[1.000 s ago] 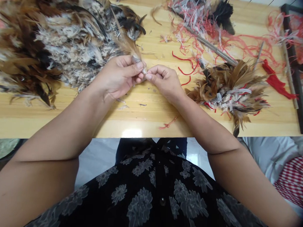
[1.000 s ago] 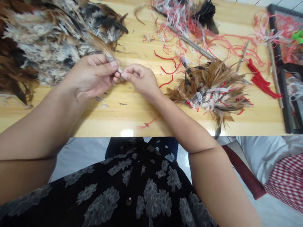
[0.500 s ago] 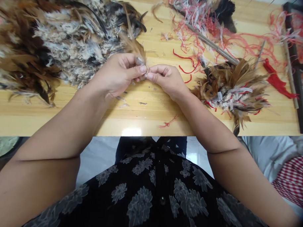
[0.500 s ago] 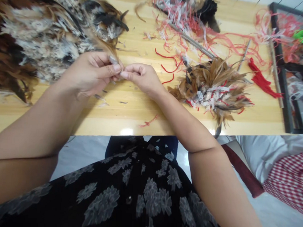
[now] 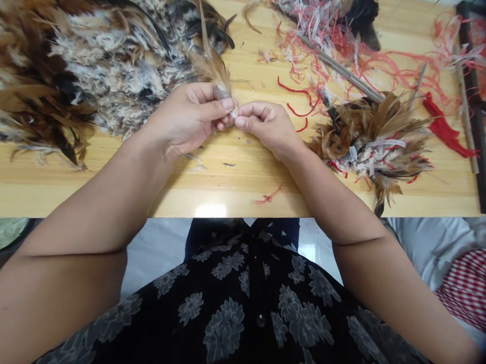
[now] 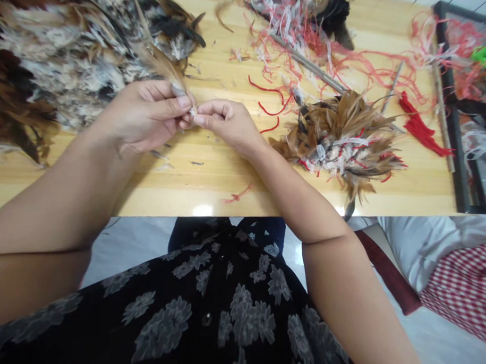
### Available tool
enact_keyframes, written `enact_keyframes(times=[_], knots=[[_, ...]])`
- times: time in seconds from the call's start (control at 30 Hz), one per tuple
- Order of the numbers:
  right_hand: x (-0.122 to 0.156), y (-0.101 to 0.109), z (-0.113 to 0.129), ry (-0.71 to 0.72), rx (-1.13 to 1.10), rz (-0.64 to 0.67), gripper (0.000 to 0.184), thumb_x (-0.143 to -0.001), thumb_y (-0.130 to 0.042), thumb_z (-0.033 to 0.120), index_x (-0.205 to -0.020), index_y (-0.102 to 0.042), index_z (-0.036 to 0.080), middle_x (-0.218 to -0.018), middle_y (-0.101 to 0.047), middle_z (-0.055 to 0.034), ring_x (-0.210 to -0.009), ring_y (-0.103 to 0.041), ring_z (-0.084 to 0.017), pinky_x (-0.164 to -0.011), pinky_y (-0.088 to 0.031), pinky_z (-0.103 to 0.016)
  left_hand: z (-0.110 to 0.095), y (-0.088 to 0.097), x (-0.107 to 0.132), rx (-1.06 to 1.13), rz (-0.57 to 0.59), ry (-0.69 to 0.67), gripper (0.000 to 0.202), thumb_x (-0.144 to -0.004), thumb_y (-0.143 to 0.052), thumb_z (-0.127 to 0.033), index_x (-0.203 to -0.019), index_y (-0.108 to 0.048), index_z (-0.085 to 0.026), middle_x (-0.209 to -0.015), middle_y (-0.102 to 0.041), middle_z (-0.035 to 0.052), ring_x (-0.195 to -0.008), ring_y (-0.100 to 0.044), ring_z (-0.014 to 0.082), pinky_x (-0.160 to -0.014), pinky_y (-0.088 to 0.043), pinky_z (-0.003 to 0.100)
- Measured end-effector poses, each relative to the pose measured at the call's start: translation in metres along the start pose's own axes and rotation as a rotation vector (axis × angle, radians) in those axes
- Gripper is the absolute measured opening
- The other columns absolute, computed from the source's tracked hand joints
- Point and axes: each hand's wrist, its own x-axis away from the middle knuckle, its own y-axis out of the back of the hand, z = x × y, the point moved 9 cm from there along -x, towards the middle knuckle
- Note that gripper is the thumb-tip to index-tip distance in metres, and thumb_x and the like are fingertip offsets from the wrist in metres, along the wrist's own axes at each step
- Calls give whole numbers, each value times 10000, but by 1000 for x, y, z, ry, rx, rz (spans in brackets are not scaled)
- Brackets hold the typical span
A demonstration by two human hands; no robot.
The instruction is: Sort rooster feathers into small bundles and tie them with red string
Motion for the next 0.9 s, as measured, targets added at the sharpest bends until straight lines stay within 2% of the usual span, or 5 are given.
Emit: enact_keyframes(times=[0.33,0.53,0.7,0.8,0.9], knots=[[14,-4,30,-101,-29,-40,552,-940,-1153,654,-901,-870,182,-964,-926,-22,-1177,-928,-228,-1273,-742,-435,-6,3,1,-63,21,-31,379,-1056,-1156,-108,-824,-864,-172,-774,-769,27,-694,-689,133,-675,-575,208],[7,-3,16,-93,-31,44,617,-797,-1230,686,-945,-895,191,-1041,-948,-40,-1097,-877,-204,-1183,-742,-387,-2,9,-2,-214,56,-101,580,-828,-1363,-459,-818,-851,-186,-755,-732,12,-697,-622,143,-674,-513,236],[1,0,3,-60,22,64,615,-893,-1175,683,-914,-824,178,-987,-871,-29,-1037,-805,-181,-1037,-696,-330,3,14,-5,-333,23,-181,623,-844,-1329,-584,-827,-839,-200,-830,-785,38,-782,-669,192,-761,-485,294],[1,4,2,-42,88,26,626,-946,-1135,704,-867,-766,204,-904,-783,-1,-965,-728,-171,-990,-669,-325,-1,16,-4,-327,4,-181,520,-926,-1278,-459,-874,-827,-206,-850,-784,40,-761,-660,198,-755,-475,321],[3,9,6,-24,128,-35,619,-1008,-1084,708,-869,-742,211,-920,-739,6,-959,-685,-163,-1018,-650,-324,-15,26,-2,-496,-82,-229,254,-998,-1065,-52,-937,-870,-203,-871,-783,23,-776,-657,202,-805,-493,332]])
